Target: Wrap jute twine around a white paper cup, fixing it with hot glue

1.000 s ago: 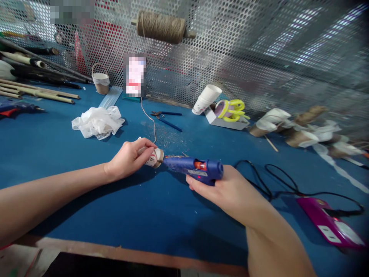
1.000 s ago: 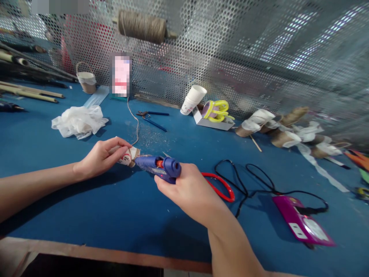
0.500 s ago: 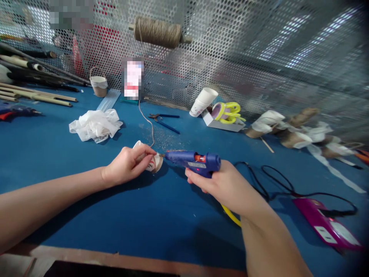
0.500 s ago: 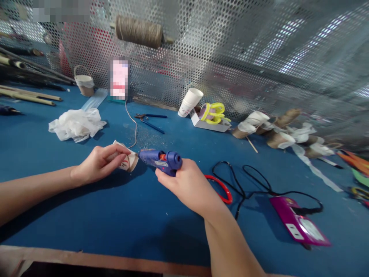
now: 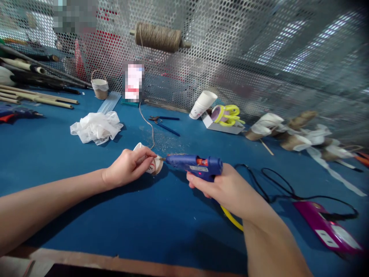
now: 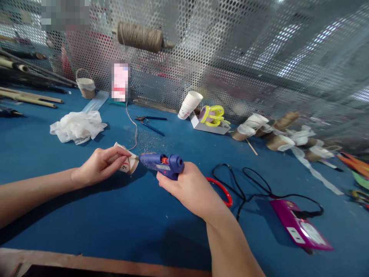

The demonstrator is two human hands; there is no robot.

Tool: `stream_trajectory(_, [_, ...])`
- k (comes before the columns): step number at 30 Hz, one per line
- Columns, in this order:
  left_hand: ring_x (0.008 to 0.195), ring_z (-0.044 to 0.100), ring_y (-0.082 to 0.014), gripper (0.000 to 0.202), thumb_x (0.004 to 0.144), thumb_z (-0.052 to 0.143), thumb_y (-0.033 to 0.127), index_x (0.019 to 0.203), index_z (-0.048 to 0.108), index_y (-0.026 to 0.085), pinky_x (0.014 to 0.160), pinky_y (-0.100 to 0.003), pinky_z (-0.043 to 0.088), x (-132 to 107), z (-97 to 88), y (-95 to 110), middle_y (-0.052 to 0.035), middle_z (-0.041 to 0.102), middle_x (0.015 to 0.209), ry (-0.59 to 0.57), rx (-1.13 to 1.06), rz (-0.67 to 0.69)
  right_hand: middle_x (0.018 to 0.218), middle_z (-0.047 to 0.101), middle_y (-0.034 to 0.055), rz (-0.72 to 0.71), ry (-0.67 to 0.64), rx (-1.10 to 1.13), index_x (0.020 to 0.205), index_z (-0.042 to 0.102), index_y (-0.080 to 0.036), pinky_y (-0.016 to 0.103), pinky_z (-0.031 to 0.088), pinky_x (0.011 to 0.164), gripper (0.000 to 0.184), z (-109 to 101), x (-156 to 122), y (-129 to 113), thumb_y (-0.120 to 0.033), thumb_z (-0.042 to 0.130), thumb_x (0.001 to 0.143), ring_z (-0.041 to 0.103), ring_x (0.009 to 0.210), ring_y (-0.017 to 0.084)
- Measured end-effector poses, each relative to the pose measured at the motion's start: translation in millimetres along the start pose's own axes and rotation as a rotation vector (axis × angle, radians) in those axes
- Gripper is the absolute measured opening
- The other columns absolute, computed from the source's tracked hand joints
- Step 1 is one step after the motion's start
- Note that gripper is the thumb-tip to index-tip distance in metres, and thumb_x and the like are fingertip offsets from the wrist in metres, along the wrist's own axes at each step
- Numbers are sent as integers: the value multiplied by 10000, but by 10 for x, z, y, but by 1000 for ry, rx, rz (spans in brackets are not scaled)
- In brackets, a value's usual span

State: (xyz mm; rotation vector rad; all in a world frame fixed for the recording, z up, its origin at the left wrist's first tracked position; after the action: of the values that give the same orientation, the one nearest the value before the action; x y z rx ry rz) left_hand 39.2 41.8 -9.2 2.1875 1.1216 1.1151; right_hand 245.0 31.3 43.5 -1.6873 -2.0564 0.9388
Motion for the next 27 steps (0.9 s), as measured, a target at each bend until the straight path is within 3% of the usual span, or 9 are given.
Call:
stream_trajectory(12, [456,530,-77,181,877,452,198,949,593,111,473,-166,403,1,-12,-1,33,594,520,-1,-5,-18,519,596,0,-33,40,-4,595,615,-176,239,402,429,226,39,39,-35,-339,577,747,537,460,133])
stream_trajectory(17, [542,592,-95,208,872,458,227,931,630,127,533,-181,448,13,-27,-32,-22,690,682,31,-21,-75,498,587,-9,-26,70,-9,603,625,-184,241,388,412,174,36,-53,-60,-326,619,702,530,461,144])
stream_trajectory(27, [574,595,-108,232,864,464,274,906,636,125,512,-188,443,36,-24,-71,-24,682,678,56,-83,-167,516,575,-24,-16,41,47,636,613,-201,251,382,441,201,18,-70,-51,-388,627,711,480,449,124])
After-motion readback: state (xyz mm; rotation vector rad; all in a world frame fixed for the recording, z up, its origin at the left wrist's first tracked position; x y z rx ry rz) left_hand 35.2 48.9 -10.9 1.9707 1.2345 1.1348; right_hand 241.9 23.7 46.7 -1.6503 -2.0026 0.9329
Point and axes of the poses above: each hand's wrist, its own x-axis towards the middle knuckle, its own z-axis out of the palm, y = z × x, the point moved 4 cm from there along x, towards the middle knuckle
